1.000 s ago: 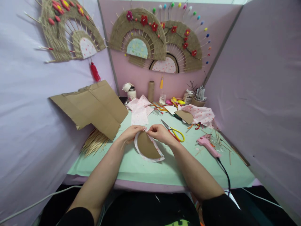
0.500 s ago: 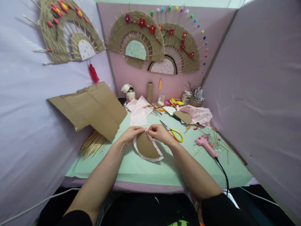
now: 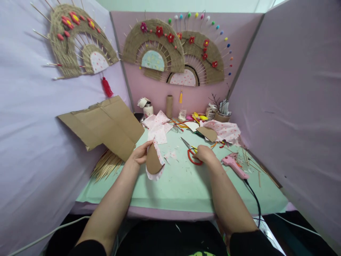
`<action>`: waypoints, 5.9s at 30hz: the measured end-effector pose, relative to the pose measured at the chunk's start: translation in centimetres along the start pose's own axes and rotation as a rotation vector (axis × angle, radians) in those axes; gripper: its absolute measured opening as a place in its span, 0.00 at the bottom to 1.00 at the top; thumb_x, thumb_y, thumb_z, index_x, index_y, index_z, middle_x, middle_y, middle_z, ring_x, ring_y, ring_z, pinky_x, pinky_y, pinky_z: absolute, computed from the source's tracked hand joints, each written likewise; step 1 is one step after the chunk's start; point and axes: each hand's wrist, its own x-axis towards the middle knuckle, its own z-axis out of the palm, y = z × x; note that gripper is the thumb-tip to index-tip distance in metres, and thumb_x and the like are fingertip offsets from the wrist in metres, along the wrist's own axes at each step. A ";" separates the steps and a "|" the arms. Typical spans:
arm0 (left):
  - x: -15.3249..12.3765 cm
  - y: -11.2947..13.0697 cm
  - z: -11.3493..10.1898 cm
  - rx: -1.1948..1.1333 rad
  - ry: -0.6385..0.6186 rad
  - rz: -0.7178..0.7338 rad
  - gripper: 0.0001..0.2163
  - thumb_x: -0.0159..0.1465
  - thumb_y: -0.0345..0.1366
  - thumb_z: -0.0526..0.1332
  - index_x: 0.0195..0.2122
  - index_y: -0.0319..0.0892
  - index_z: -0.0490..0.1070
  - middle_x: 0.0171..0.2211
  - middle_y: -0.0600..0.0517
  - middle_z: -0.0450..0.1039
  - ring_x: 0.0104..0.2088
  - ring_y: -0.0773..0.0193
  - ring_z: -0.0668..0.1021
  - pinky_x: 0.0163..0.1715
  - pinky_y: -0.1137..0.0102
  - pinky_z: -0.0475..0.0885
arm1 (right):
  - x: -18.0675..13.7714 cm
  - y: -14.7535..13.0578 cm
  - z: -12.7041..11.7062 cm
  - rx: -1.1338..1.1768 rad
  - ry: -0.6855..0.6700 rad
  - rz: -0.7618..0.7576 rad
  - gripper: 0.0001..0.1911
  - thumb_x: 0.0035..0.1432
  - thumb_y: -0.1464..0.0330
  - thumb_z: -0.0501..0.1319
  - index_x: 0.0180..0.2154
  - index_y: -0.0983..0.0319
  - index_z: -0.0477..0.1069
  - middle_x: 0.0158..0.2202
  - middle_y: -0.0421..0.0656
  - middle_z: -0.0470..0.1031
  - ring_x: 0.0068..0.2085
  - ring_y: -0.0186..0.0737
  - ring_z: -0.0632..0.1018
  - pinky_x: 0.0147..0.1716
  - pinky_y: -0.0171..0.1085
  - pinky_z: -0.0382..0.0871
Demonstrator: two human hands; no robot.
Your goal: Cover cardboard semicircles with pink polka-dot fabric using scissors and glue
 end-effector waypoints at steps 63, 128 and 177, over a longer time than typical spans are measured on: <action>-0.8 -1.8 1.6 0.915 0.427 1.143 0.08 0.57 0.42 0.62 0.29 0.45 0.77 0.32 0.48 0.75 0.35 0.61 0.74 0.37 0.70 0.66 | -5.7 -6.3 0.8 0.087 0.481 -0.445 0.21 0.58 0.49 0.53 0.29 0.59 0.70 0.29 0.41 0.75 0.30 0.37 0.72 0.23 0.34 0.44; 1.3 -5.2 3.1 0.183 -0.196 0.412 0.15 0.54 0.38 0.68 0.42 0.40 0.73 0.50 0.43 0.73 0.55 0.52 0.70 0.53 0.58 0.65 | -2.9 -7.7 2.1 2.112 -0.194 -0.169 0.13 0.40 0.75 0.69 0.27 0.61 0.66 0.25 0.35 0.74 0.28 0.27 0.76 0.32 0.26 0.76; 1.1 -3.5 2.7 0.012 0.062 0.424 0.09 0.60 0.32 0.60 0.42 0.40 0.70 0.35 0.50 0.78 0.33 0.64 0.79 0.35 0.66 0.77 | -10.1 7.9 -0.8 1.578 0.567 -0.057 0.23 0.48 0.48 0.61 0.36 0.60 0.70 0.27 0.39 0.67 0.23 0.31 0.66 0.25 0.35 0.64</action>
